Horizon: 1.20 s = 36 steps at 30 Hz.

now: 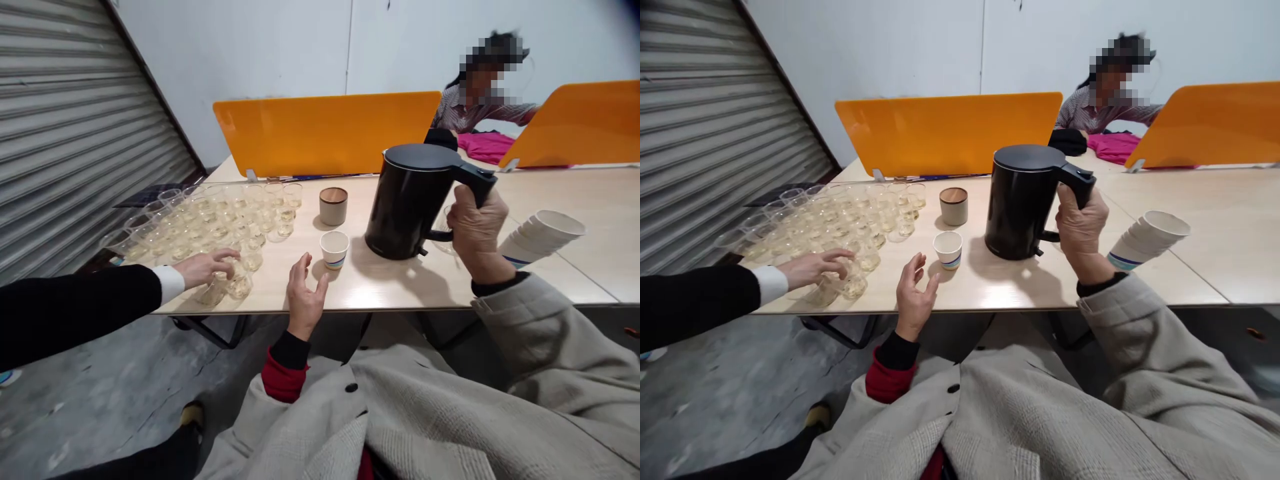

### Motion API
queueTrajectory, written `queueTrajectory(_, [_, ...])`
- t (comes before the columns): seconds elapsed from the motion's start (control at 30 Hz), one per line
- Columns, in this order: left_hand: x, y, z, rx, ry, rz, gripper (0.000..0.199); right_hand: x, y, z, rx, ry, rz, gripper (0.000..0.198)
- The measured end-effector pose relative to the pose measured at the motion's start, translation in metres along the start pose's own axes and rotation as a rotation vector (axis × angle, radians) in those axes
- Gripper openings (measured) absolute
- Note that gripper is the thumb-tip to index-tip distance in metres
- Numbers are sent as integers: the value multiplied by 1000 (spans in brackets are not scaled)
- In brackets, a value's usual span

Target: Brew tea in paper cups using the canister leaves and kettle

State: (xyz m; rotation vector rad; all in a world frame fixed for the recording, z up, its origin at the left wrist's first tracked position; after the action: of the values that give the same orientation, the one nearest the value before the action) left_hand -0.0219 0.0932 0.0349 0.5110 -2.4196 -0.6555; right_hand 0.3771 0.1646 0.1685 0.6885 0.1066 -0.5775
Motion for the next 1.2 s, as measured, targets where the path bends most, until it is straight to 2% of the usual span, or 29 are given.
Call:
queueTrajectory(0.1, [9,-5,-7,4,-80,-47,46,12,-18,29,3,60,16,34])
queueTrajectory(0.17, [11,-10,-19,-15,-139,-36,40,18,-28,47,-14,68,13,36])
queueTrajectory(0.27, [-4,-18,-52,-94,-245,119,40,21,-40,72,-42,42,36,41])
queueTrajectory(0.4, [-34,-31,-87,-78,-385,381,61,19,-54,102,-40,-89,112,50])
queueTrajectory(0.53, [-50,-40,-104,7,-478,485,89,14,-64,122,-77,-192,194,53])
queueTrajectory(0.67, [-52,-45,-116,87,-606,487,99,-1,-70,140,-129,-301,269,55])
queueTrajectory(0.83, [-48,-41,-122,181,-628,408,91,-33,-66,158,-113,-412,470,52])
queueTrajectory(1.0, [-53,-42,-122,246,-666,416,83,-51,-58,152,-116,-412,624,51])
queueTrajectory(1.2, [-55,-42,-124,258,-683,419,75,-56,-49,140,-149,-510,663,52])
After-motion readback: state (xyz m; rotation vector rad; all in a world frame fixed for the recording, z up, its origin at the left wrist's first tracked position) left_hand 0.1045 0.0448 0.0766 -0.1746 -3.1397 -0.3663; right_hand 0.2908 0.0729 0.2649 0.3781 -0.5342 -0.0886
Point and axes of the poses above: each hand's wrist, its own y-axis towards the middle knuckle, its own x-axis out of the back of the hand, z = x × y, the point moved 10 cm from there along y, towards the middle knuckle, and after that the axes turned 10 degrees about y, right-handed, at the moved point
